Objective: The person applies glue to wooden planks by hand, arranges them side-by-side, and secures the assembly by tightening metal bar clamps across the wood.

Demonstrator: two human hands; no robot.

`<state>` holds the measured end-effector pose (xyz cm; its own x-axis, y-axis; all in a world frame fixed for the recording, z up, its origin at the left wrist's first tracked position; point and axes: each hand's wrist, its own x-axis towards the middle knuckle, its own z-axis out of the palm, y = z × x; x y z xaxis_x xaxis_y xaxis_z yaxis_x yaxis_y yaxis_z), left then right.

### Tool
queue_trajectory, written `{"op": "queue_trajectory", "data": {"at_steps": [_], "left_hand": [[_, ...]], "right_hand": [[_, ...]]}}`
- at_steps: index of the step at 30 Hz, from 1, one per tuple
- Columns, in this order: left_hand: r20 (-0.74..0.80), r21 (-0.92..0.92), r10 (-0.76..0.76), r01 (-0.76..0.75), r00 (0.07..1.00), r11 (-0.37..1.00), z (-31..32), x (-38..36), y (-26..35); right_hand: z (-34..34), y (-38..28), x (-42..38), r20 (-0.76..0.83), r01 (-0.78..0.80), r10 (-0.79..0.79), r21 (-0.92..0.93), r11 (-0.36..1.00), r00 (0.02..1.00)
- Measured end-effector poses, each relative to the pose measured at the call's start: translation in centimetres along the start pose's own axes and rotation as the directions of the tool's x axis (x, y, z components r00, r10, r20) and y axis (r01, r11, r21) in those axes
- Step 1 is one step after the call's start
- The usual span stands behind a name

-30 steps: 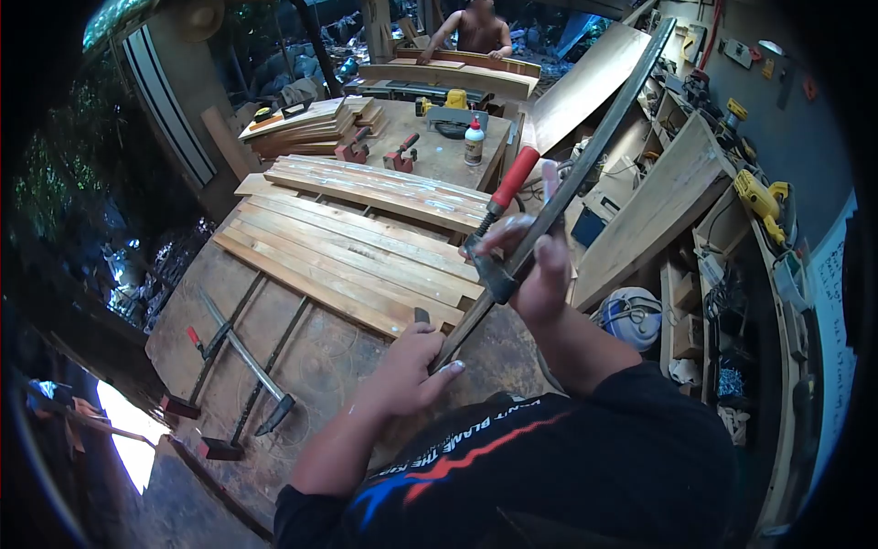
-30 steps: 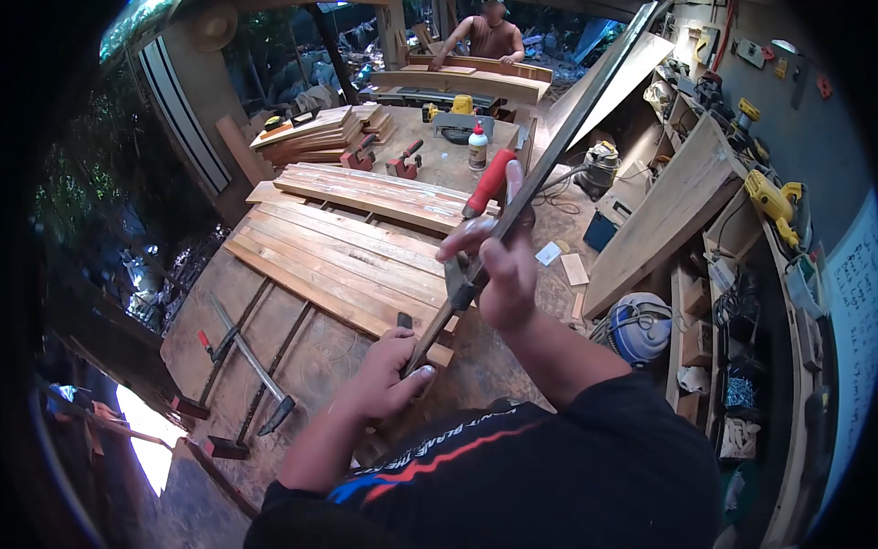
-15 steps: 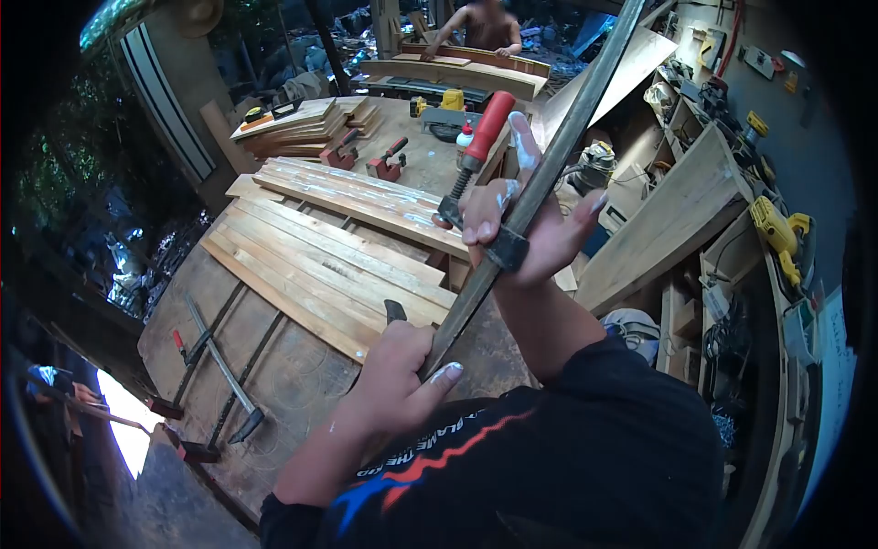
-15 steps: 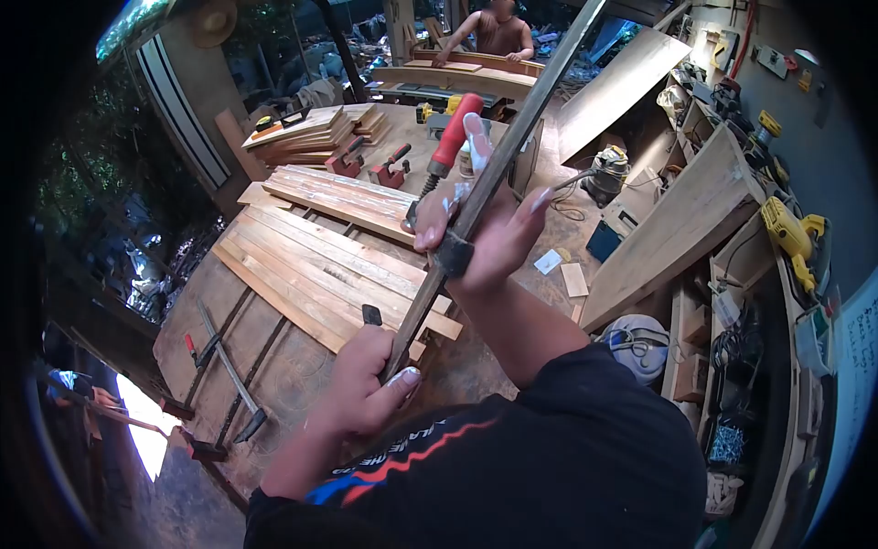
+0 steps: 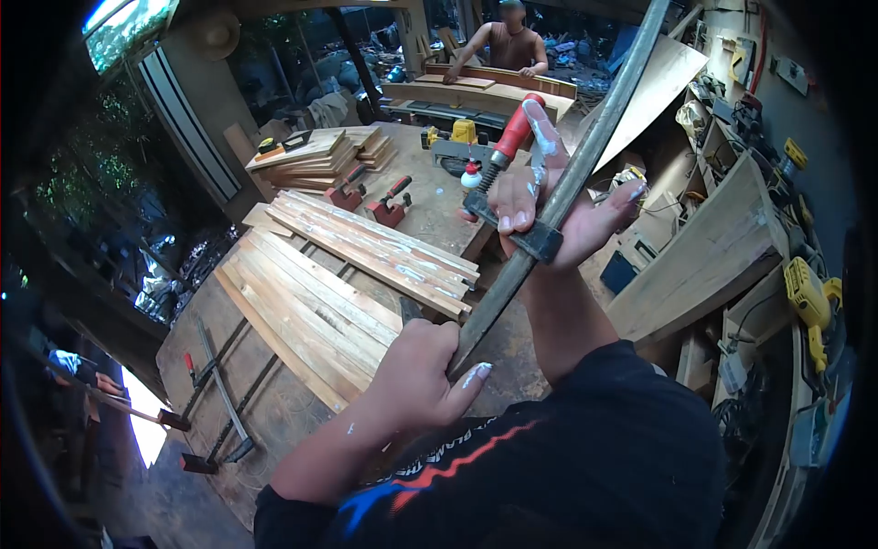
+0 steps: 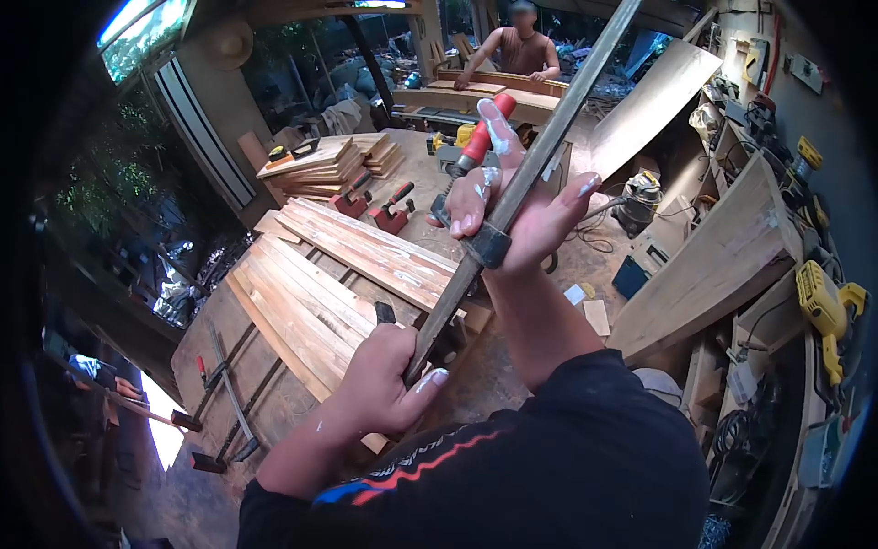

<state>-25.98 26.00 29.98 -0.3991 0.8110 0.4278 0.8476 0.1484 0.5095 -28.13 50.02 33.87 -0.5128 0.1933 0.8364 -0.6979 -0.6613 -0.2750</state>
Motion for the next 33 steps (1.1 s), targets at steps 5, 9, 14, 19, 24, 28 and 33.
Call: {"op": "queue_trajectory", "data": {"at_steps": [5, 9, 14, 19, 24, 28, 33], "left_hand": [[0.126, -0.083, 0.095, -0.085, 0.987, 0.993, -3.4, 3.4, 0.4], [0.093, 0.024, 0.017, -0.019, 0.996, 1.000, -0.9, 3.5, -0.3], [0.189, -0.065, 0.031, -0.019, 0.981, 0.998, -2.4, 5.3, 0.7], [0.066, 0.123, 0.089, -0.096, 0.994, 0.988, -0.3, 6.6, 1.7], [-0.202, 0.287, 0.217, -0.155, 0.955, 0.946, 3.1, 6.8, -0.2], [-0.219, 0.397, 0.292, -0.188, 0.931, 0.898, 4.1, 5.8, -2.3], [-0.125, 0.405, 0.241, -0.172, 0.962, 0.898, 3.1, 4.8, -0.8]], "right_hand": [[0.6, -1.2, 1.0, -0.002, 0.265, -0.265, -0.014, 0.964, 0.964], [-1.6, -1.5, 0.1, -0.093, 0.108, -0.113, -0.060, 0.992, 0.989], [-2.4, -3.0, 1.3, -0.028, 0.136, -0.136, -0.001, 0.991, 0.990], [-3.9, -4.1, 3.3, 0.245, 0.116, -0.133, 0.083, 0.990, 0.960], [1.4, -0.3, -1.4, -0.422, 0.104, -0.295, -0.420, 0.902, 0.857], [0.3, -1.7, -6.1, -0.305, -0.161, 0.112, -0.141, 0.977, 0.946], [0.2, -2.8, -7.7, -0.424, -0.221, 0.213, 0.029, 0.975, 0.880]]}}
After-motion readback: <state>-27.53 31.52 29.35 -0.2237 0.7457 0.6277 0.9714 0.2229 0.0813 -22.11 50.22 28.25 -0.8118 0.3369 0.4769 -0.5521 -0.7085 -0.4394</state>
